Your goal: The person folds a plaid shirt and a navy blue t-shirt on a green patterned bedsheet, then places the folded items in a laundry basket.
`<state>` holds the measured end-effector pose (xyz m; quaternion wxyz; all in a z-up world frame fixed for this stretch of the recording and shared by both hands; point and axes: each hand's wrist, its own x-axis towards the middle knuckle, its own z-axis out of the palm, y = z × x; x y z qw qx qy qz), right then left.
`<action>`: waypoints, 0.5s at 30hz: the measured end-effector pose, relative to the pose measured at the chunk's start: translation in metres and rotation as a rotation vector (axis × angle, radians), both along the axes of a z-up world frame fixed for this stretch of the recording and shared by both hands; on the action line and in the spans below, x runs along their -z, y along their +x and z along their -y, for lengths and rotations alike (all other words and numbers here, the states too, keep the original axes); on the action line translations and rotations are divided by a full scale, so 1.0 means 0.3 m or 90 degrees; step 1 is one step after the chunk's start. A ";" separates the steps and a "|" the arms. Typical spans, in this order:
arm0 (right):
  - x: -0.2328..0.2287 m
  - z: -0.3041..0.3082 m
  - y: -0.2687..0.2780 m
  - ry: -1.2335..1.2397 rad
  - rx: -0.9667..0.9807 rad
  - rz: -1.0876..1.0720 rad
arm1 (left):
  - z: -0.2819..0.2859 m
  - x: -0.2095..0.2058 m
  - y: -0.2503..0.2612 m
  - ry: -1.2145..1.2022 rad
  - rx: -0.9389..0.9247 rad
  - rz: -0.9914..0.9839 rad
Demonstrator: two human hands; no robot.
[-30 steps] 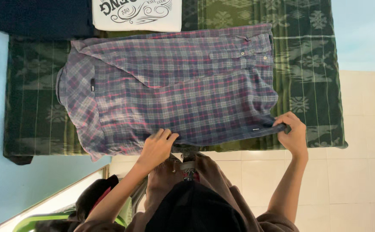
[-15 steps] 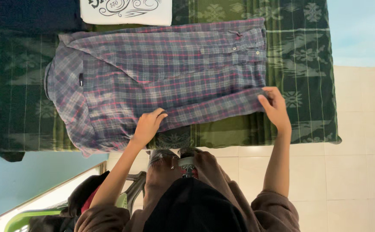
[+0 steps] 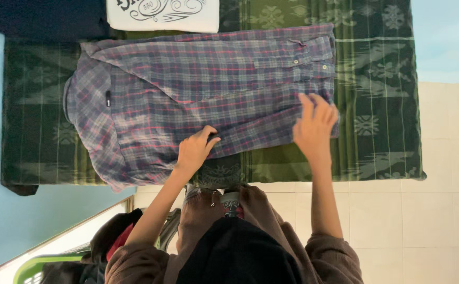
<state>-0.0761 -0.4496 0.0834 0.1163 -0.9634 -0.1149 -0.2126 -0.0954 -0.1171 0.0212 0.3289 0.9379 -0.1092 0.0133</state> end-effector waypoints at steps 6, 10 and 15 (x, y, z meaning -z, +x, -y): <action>0.088 -0.576 -0.005 0.155 -0.583 -0.181 | -0.206 -0.158 -0.047 -0.153 -0.119 0.039; 0.122 -0.768 -0.033 0.077 -0.768 -0.212 | -0.459 -0.115 -0.182 0.124 -0.434 0.198; 0.107 -0.855 -0.054 0.086 -0.933 -0.243 | -0.592 0.054 -0.409 0.038 -0.571 0.114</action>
